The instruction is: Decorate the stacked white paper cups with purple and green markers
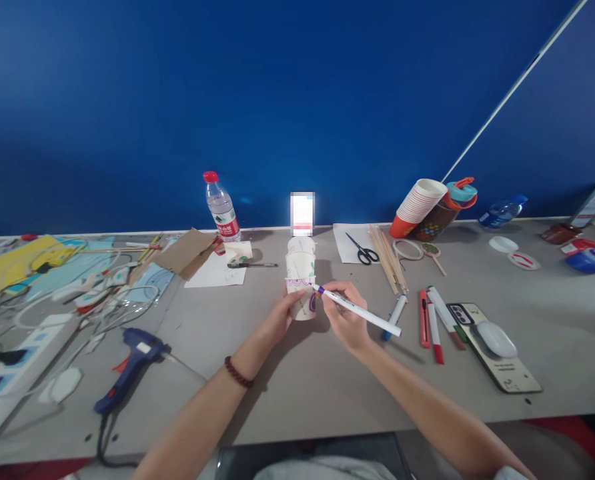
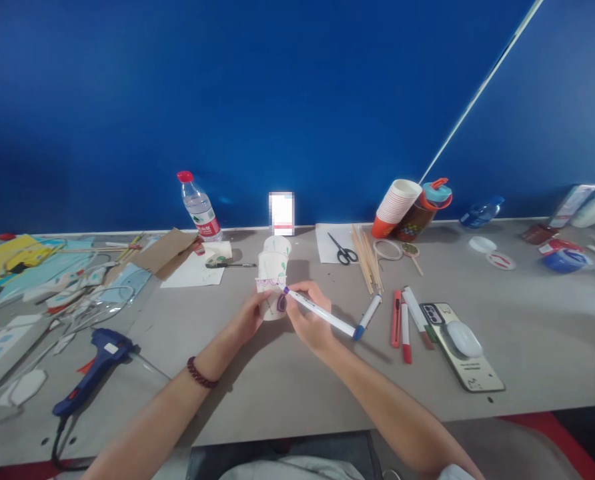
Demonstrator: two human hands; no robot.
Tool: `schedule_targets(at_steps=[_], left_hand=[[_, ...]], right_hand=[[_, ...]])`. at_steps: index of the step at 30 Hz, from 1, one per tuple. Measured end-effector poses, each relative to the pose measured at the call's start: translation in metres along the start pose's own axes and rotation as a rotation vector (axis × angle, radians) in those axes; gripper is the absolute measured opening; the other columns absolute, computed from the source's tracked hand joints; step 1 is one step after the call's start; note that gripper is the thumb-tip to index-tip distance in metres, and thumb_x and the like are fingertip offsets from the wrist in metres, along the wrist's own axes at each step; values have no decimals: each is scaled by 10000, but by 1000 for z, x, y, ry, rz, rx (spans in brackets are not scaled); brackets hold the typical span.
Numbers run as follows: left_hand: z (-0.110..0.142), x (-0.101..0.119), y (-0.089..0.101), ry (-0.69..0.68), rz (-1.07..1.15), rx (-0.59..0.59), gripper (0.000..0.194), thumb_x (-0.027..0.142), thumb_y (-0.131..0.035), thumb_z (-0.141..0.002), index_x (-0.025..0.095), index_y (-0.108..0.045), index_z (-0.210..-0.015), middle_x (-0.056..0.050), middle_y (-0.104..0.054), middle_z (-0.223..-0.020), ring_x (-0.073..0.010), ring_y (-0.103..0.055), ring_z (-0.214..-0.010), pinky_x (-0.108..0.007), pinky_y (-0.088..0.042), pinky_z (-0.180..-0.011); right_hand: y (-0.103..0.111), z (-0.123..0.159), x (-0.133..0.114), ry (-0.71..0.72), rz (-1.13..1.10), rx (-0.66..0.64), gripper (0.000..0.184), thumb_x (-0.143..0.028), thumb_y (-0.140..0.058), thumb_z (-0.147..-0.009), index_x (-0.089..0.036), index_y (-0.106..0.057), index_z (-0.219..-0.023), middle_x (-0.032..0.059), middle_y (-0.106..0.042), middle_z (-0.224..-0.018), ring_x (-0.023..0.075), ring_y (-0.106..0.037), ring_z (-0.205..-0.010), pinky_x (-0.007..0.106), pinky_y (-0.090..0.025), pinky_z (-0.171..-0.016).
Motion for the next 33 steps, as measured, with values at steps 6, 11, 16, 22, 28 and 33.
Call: schedule_targets(at_steps=[6, 11, 16, 22, 28, 33], left_hand=[[0, -1, 0, -10, -4, -38, 401, 325, -750, -691, 127, -659, -1027, -78, -722, -898, -220, -658, -828, -323, -500, -740], [-2, -3, 4, -7, 3, -27, 411, 316, -762, -684, 139, -661, -1041, -75, -725, -932, -226, -659, -856, -328, -501, -758], [-1, -2, 3, -4, -15, -31, 407, 325, -760, -686, 134, -663, -1032, -76, -722, -918, -226, -655, -855, -324, -502, -750], [0, 0, 1, 3, -14, -21, 414, 333, -765, -671, 129, -659, -1015, -69, -718, -893, -215, -651, -826, -314, -502, -725], [0, 1, 1, -9, -10, -1, 409, 323, -768, -661, 134, -668, -1010, -72, -719, -888, -219, -655, -832, -318, -504, -735], [1, 1, 0, 12, -4, 11, 420, 318, -773, -644, 129, -669, -1003, -67, -718, -882, -218, -655, -820, -317, -506, -721]], right_hand=[[0, 2, 8, -60, -14, 2, 104, -313, -601, -861, -226, -620, -915, 46, -705, -801, 194, -695, -727, 312, -565, -647], [0, 2, 7, -67, -24, 4, 94, -298, -608, -856, -226, -624, -913, 45, -702, -800, 195, -698, -723, 321, -567, -660], [0, 1, 6, -79, -7, 4, 99, -300, -607, -851, -224, -619, -914, 49, -706, -799, 198, -693, -712, 323, -561, -646], [-1, 1, 5, -57, -14, -9, 85, -292, -601, -855, -226, -618, -905, 41, -698, -799, 189, -684, -715, 314, -553, -654], [-1, 1, 5, -59, -12, -12, 66, -278, -605, -847, -223, -612, -882, 33, -697, -781, 178, -673, -684, 307, -542, -644], [-1, 1, 1, -46, -3, -15, 62, -283, -607, -844, -223, -606, -861, 27, -693, -753, 174, -670, -656, 304, -536, -625]])
Point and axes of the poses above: each hand's wrist, its own z-axis away from the middle knuckle, its own y-axis out of the back of the hand, x = y × z, the point moved 5 cm from there along -z, towards the middle knuckle
